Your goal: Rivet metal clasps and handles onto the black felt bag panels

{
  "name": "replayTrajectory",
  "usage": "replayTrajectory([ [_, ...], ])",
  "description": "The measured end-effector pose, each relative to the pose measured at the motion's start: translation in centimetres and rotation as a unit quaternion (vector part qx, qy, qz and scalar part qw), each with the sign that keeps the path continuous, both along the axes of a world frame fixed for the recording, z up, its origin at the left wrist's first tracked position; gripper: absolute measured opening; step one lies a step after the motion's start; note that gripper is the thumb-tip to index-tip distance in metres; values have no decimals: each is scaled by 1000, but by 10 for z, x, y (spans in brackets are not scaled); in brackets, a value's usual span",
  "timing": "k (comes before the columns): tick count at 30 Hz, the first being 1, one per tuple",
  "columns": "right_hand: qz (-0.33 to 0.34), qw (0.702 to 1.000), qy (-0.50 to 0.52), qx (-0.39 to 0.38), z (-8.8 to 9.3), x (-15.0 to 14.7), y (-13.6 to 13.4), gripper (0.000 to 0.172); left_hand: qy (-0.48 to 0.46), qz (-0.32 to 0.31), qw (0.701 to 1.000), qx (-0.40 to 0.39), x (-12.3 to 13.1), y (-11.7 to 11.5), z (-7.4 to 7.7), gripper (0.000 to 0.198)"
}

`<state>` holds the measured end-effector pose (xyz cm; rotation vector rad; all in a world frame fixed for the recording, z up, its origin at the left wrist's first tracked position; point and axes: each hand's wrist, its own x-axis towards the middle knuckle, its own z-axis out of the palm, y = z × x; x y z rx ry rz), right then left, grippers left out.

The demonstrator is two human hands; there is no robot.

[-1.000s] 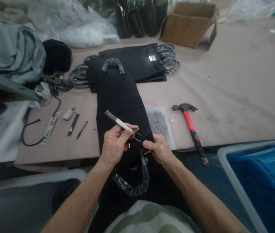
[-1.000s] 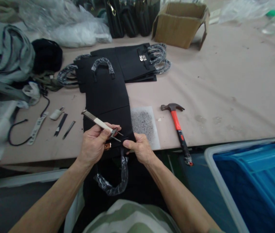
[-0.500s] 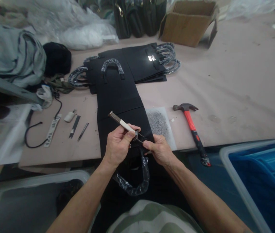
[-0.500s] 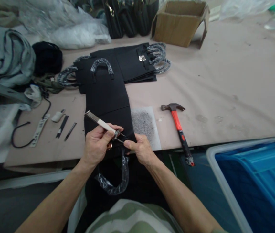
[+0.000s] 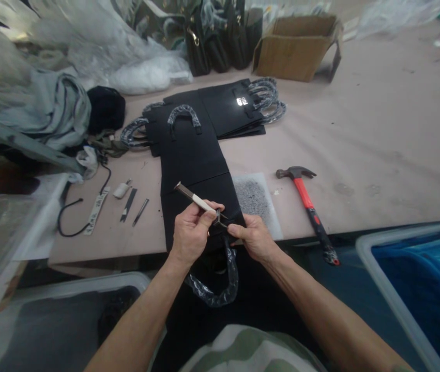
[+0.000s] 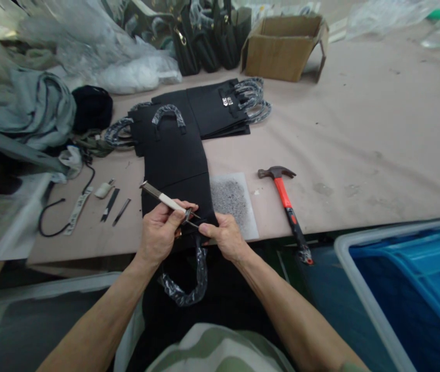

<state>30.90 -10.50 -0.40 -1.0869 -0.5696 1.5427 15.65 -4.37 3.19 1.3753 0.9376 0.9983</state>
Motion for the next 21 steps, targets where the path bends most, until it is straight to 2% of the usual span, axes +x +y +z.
replayTrajectory([
  [7, 12, 1000, 4, 20, 3, 0, 1, 30, 90, -8, 989, 114, 2, 0, 8, 14],
  [13, 19, 998, 58, 24, 10, -2, -6, 30, 136, -11, 986, 99, 7, 12, 9, 15],
  [21, -35, 998, 8, -44, 7, -9, -13, 28, 145, -9, 984, 98, 6, 12, 5, 17],
])
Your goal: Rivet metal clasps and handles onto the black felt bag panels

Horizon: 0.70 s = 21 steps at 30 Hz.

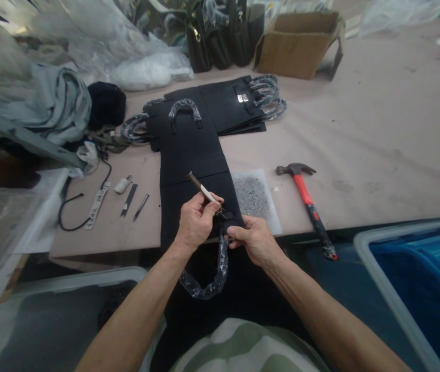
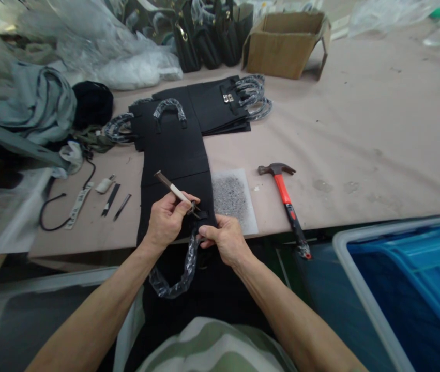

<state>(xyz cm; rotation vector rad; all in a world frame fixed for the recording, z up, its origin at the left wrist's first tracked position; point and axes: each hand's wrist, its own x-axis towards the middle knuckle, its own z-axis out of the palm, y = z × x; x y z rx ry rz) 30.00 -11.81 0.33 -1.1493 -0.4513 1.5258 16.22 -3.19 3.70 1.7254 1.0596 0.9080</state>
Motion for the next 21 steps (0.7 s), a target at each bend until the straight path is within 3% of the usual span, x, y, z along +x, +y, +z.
replayTrajectory([
  [12, 5, 998, 55, -8, -1, -1, 5, 25, 4, -5, 998, 59, -1, -7, 5, 16],
  [21, 18, 999, 44, 18, -2, 0, 4, 26, 1, -8, 999, 46, -6, -4, 6, 16],
])
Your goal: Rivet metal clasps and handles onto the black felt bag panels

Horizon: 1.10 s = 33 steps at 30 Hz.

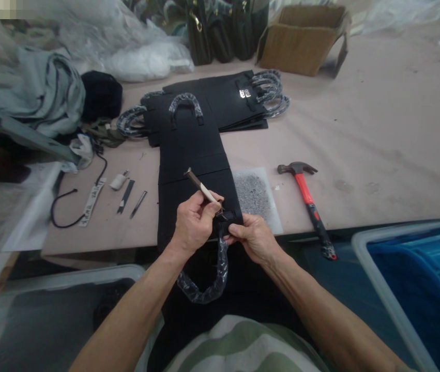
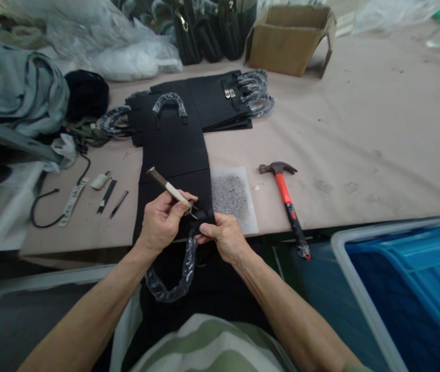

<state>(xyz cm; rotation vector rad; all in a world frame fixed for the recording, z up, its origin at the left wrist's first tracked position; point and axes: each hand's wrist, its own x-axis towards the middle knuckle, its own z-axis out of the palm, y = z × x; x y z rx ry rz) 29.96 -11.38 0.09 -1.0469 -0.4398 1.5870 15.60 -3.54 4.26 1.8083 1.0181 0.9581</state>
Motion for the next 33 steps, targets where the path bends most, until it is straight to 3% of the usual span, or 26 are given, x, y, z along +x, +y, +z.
replayTrajectory([
  [8, -8, 1000, 0, -9, -1, -1, 1, 29, 5, -13, 997, 75, 2, -1, -10, 15],
  [13, -5, 998, -45, -38, 3, -4, 2, 30, 16, -17, 995, 97, 4, 3, -23, 15],
  [21, 74, 980, -177, -51, 24, -1, -9, 31, 26, -39, 988, 145, 1, 4, -53, 17],
  [27, 111, 962, -243, -54, 26, 25, -27, 39, 33, -77, 979, 188, 0, 1, -64, 16],
  [29, 75, 936, -341, -41, 24, 48, -30, 39, 32, -78, 980, 178, -1, 0, -66, 16],
  [30, 44, 910, -411, -37, 22, 63, -32, 40, 30, -80, 982, 171, -1, -1, -66, 16],
  [31, 13, 869, -493, -35, 21, 79, -33, 40, 29, -82, 983, 163, -1, -1, -66, 17],
  [33, -36, 747, -661, -58, 17, 114, -36, 41, 30, -86, 984, 152, -1, -2, -67, 18],
])
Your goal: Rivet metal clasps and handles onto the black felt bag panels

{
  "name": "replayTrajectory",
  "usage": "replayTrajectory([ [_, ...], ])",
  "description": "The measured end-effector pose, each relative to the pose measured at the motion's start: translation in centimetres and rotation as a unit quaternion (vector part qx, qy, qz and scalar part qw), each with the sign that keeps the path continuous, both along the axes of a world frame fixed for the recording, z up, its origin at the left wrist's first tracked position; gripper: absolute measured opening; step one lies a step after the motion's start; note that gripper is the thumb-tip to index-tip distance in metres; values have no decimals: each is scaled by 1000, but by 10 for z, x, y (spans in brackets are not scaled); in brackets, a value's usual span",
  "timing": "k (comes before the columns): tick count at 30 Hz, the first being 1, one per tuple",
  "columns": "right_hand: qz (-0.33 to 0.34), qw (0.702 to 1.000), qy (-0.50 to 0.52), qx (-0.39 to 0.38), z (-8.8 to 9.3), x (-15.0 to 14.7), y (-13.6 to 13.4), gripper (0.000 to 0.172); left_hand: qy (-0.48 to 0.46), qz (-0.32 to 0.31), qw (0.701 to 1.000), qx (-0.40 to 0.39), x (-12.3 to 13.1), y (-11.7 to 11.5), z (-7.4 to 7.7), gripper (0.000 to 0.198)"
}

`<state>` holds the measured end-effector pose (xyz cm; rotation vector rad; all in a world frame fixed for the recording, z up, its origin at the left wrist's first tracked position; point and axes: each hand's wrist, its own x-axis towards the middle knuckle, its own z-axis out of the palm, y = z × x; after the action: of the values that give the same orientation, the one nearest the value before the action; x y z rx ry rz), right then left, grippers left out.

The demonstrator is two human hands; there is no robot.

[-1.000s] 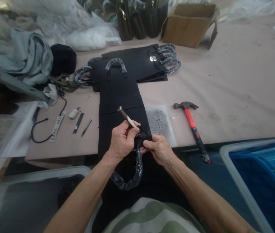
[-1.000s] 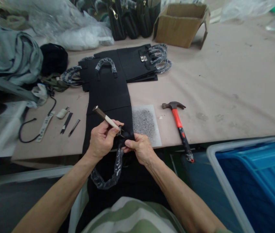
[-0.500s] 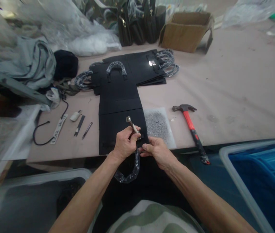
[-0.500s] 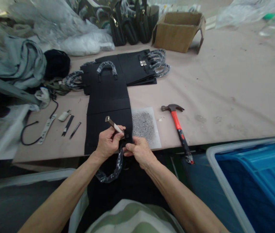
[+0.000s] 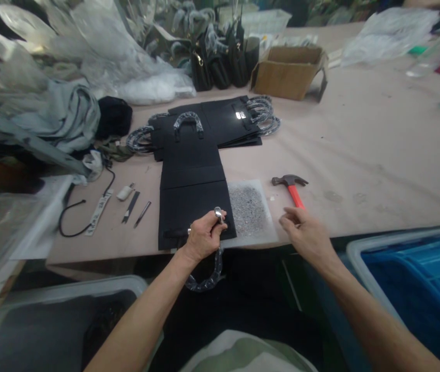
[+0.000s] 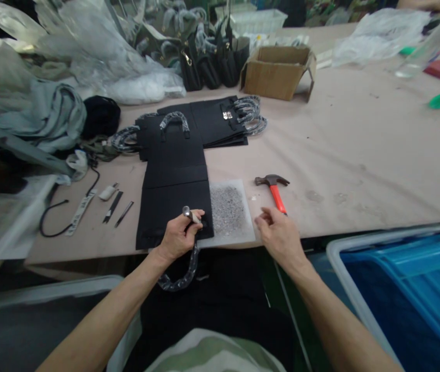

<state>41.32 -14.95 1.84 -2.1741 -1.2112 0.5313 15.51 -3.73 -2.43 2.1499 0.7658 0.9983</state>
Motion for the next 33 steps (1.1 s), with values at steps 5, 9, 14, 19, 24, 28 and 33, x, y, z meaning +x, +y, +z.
replayTrajectory([
  [5, -35, 969, -213, -116, -10, 58, 2, 30, 7, 1, 1000, -22, 1, -1, 2, 21],
  [9, -68, 988, 79, -112, -2, 65, 14, 9, 8, 7, 1000, -27, 2, -2, 2, 23],
  [14, -1, 962, 251, -104, 34, 45, 25, 16, 7, 12, 999, -36, 3, -1, -1, 17],
  [19, 15, 961, 271, 50, 84, 5, 8, 35, 7, 10, 999, -41, 4, -2, -1, 14],
  [24, 208, 968, -56, 126, 122, -21, -3, 39, 11, 10, 999, -40, 4, -1, -2, 15],
  [28, 292, 940, -173, 38, 141, -27, -3, 38, 22, 16, 999, -33, 4, 0, -5, 14],
  [33, 197, 950, -115, 215, 149, -33, -9, 34, 15, 12, 999, -31, 4, 0, -4, 12],
])
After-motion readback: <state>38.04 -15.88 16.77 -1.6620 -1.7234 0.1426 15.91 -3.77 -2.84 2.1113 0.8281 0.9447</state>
